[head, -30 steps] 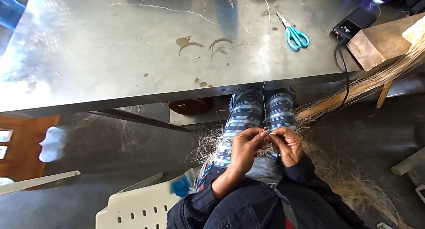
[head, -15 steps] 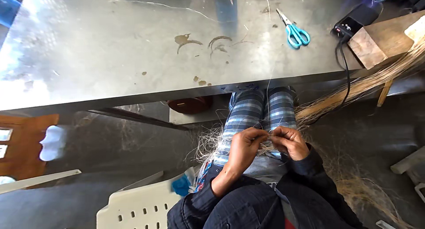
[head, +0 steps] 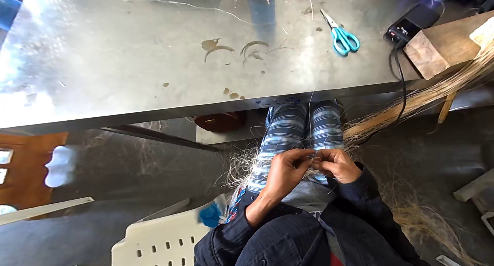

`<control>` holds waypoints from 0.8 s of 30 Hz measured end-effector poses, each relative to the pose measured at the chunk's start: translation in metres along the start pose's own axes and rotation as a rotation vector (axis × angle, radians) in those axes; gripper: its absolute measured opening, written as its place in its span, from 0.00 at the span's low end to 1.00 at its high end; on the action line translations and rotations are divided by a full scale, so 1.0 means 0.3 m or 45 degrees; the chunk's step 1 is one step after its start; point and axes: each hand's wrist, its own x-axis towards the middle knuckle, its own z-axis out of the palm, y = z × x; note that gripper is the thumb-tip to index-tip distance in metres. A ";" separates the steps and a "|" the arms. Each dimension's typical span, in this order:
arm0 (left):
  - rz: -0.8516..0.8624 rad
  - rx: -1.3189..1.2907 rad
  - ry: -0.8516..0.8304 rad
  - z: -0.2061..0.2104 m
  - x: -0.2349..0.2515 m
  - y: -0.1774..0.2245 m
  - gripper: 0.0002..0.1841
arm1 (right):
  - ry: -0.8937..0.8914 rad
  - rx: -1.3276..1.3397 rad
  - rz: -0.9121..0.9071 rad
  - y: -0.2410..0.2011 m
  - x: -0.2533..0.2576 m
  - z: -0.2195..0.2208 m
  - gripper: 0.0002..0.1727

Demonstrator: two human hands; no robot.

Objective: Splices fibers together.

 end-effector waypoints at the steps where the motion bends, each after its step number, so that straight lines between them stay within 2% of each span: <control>1: 0.017 0.018 -0.023 -0.002 0.000 -0.006 0.12 | -0.008 -0.037 0.010 -0.003 0.002 -0.002 0.08; 5: 0.079 0.060 -0.067 -0.003 0.001 -0.019 0.09 | -0.030 -0.136 0.012 -0.005 0.009 -0.005 0.08; 8: 0.019 0.019 -0.054 -0.003 0.002 -0.014 0.07 | -0.007 -0.167 -0.029 0.004 0.006 -0.005 0.05; 11: -0.082 -0.056 -0.004 -0.002 0.004 -0.008 0.05 | 0.076 -0.211 -0.086 0.004 -0.011 -0.006 0.01; 14: -0.139 -0.071 0.018 0.002 0.004 -0.002 0.05 | 0.236 -0.227 -0.213 0.016 -0.023 0.009 0.05; 18: -0.181 -0.104 0.038 0.006 0.006 0.005 0.05 | 0.436 -0.312 -0.386 0.047 -0.017 0.035 0.04; 24: -0.259 -0.394 -0.018 0.001 0.012 -0.008 0.06 | 0.480 -0.259 -0.396 0.046 -0.015 0.051 0.05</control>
